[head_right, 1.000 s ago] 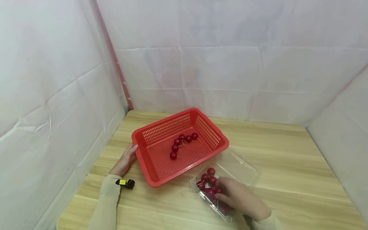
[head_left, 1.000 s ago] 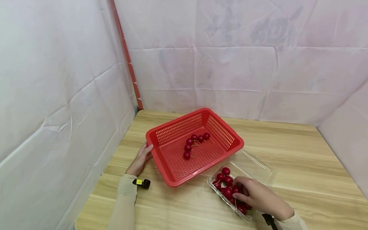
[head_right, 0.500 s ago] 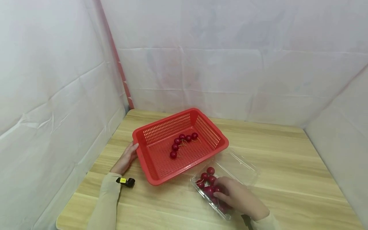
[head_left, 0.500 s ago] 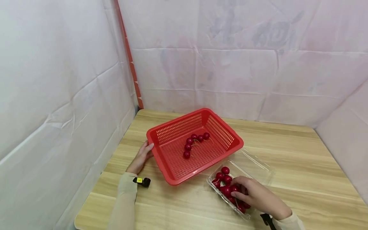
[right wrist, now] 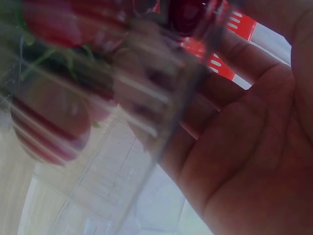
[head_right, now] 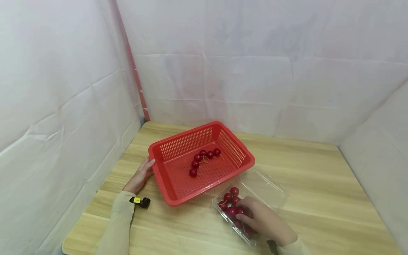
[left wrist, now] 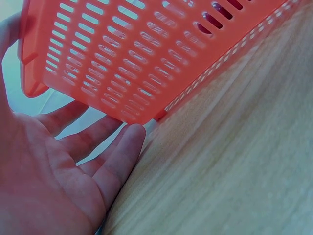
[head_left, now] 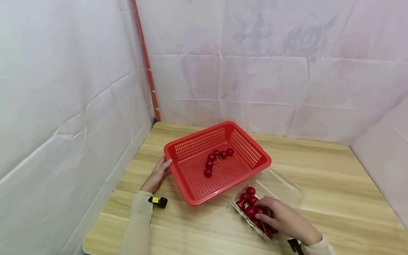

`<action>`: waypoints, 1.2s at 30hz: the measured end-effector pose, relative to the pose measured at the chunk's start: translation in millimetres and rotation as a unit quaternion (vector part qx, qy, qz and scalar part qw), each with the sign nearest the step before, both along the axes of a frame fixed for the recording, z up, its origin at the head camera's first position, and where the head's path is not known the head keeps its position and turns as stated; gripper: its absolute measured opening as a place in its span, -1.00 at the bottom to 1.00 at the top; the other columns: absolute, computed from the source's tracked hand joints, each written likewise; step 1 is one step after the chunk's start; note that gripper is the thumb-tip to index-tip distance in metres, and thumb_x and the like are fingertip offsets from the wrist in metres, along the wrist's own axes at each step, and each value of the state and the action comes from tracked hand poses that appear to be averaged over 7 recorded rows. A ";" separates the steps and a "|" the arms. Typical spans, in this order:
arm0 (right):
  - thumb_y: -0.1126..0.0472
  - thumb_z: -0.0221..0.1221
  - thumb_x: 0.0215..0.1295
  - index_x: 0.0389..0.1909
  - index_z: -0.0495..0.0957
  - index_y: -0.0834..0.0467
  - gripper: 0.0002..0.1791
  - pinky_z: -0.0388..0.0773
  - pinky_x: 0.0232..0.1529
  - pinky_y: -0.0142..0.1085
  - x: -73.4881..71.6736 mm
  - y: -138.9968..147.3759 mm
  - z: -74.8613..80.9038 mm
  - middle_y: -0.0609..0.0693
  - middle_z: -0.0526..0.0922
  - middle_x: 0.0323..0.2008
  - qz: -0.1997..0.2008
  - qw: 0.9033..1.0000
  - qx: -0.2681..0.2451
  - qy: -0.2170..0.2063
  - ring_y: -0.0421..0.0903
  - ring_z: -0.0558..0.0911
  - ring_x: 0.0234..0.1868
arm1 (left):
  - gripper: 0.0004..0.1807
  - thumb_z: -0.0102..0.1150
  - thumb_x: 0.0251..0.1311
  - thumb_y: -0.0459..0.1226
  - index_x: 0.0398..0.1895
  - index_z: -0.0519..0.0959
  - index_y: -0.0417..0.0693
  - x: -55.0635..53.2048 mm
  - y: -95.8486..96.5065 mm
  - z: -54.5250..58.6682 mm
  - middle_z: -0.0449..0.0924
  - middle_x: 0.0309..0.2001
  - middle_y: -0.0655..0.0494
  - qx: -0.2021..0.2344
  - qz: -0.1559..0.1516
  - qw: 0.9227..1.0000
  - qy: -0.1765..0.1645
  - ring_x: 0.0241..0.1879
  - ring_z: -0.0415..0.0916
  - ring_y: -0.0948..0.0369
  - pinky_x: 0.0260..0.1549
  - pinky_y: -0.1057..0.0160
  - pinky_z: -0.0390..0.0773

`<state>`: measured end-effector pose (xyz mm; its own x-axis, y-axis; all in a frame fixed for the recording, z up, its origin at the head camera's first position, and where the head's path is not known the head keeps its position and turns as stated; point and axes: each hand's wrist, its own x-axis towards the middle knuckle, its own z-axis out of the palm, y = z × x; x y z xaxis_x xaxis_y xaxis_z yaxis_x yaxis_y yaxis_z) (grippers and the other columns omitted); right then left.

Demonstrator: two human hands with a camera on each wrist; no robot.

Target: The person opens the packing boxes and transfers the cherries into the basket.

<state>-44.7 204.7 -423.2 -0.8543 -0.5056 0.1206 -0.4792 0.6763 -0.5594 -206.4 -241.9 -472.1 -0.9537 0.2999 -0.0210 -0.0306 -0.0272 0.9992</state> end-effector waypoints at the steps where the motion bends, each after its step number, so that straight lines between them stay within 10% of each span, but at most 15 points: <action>1: 0.09 0.34 0.38 -0.06 0.69 0.05 -0.80 0.47 -0.42 -0.48 0.3 -0.2 -0.8 -0.27 0.62 -0.27 0.001 1.000 -0.003 -0.004 -0.50 0.42 -0.34 | -0.32 -0.11 0.59 -0.04 0.63 0.08 -0.09 0.0 0.3 -0.4 0.29 0.51 -0.29 0.000 -0.001 1.000 -0.001 0.26 0.56 0.06 0.18 0.32 0.57; 10: 0.11 0.38 0.34 -0.08 0.70 0.02 -0.81 0.51 -0.34 -0.45 -1.4 -1.4 -6.6 -0.29 0.64 -0.25 0.005 0.999 0.012 0.053 -0.49 0.47 -0.26 | -0.32 -0.12 0.60 -0.04 0.64 0.08 -0.10 -2.3 0.8 -1.7 0.27 0.51 -0.29 0.004 -0.001 1.000 0.000 0.23 0.57 0.11 0.17 0.30 0.58; 36: 0.06 0.38 0.33 -0.05 0.67 0.10 -0.73 0.56 -0.28 -0.42 -5.7 -4.8 -6.4 -0.21 0.69 -0.20 -0.026 0.999 0.016 0.010 -0.43 0.53 -0.24 | -0.33 -0.15 0.60 -0.07 0.64 0.05 -0.11 -1.8 -1.4 -1.3 0.25 0.52 -0.30 0.001 0.000 1.000 0.003 0.23 0.55 0.18 0.18 0.32 0.56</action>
